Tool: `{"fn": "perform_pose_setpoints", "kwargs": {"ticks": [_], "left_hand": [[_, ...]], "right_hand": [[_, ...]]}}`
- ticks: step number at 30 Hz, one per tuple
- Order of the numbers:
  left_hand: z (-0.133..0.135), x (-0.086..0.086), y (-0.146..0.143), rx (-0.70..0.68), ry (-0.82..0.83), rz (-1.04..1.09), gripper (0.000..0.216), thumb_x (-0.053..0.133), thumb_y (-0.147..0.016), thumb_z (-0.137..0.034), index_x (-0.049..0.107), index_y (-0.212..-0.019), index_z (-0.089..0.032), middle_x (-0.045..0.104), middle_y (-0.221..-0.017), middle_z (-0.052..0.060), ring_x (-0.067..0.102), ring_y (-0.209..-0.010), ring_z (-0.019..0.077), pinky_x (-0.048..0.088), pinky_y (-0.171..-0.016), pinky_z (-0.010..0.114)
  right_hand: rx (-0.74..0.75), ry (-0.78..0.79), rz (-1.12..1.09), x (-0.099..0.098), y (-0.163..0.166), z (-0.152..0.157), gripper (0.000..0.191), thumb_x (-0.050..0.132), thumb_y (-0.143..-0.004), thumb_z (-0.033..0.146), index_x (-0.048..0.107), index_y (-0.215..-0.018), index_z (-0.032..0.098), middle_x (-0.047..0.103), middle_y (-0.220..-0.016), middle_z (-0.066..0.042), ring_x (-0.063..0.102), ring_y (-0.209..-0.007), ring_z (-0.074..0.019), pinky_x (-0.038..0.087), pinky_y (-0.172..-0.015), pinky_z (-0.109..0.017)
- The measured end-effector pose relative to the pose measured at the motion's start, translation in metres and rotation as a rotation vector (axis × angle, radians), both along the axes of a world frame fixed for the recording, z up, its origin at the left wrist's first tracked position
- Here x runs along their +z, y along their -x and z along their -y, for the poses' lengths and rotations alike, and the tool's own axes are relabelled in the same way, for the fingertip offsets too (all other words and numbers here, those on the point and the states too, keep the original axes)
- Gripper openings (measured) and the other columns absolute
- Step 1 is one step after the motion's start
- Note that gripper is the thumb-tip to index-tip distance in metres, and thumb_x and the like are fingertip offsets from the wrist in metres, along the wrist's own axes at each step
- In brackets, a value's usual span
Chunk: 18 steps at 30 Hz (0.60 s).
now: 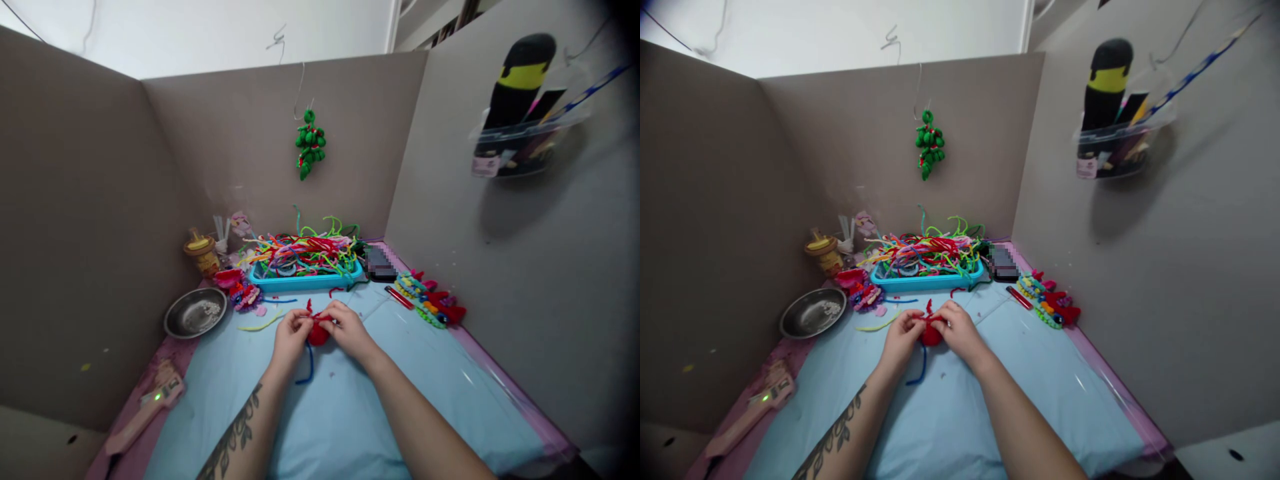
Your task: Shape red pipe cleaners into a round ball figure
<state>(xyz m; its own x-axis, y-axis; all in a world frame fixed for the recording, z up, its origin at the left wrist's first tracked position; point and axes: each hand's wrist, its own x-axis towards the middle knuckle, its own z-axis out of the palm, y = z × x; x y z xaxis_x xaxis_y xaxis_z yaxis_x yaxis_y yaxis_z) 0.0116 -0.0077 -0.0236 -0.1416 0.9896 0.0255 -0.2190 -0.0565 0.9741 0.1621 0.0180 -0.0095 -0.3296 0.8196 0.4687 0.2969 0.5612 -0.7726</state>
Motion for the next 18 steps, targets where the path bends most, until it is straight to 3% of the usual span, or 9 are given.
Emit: {"fn": "perform_pose_setpoints", "kwargs": {"ticks": [7, 13, 18], "left_hand": [[0.0, 0.0, -0.001, -0.016, -0.033, 0.026, 0.032, 0.071, -0.067, -0.031, 0.052, -0.088, -0.017, 0.064, -0.063, -0.001, 0.057, -0.056, 0.0104, 0.042, -0.056, 0.021], [0.004, 0.009, -0.003, -0.106, 0.026, -0.021, 0.048, 0.079, -0.057, -0.034, 0.053, -0.094, -0.016, 0.066, -0.067, 0.002, 0.061, -0.059, 0.0138, 0.046, -0.06, 0.026], [0.007, 0.011, -0.006, -0.066, 0.01, -0.159, 0.041, 0.073, -0.064, -0.031, 0.053, -0.097, -0.017, 0.066, -0.068, 0.001, 0.06, -0.06, 0.0143, 0.045, -0.059, 0.025]], "right_hand": [[-0.013, -0.036, 0.081, 0.003, 0.001, 0.002, 0.016, 0.048, -0.084, 0.012, 0.053, -0.071, 0.02, 0.051, -0.079, -0.002, 0.05, -0.08, -0.018, 0.04, -0.073, -0.03], [-0.061, -0.087, 0.131, -0.003, 0.002, 0.0, 0.014, 0.049, -0.082, 0.01, 0.056, -0.076, 0.02, 0.053, -0.084, -0.004, 0.05, -0.084, -0.0195, 0.041, -0.076, -0.032], [-0.068, -0.064, 0.093, 0.0, 0.002, 0.002, 0.013, 0.051, -0.081, 0.011, 0.057, -0.074, 0.02, 0.054, -0.081, -0.003, 0.051, -0.081, -0.0189, 0.041, -0.073, -0.031]]}}
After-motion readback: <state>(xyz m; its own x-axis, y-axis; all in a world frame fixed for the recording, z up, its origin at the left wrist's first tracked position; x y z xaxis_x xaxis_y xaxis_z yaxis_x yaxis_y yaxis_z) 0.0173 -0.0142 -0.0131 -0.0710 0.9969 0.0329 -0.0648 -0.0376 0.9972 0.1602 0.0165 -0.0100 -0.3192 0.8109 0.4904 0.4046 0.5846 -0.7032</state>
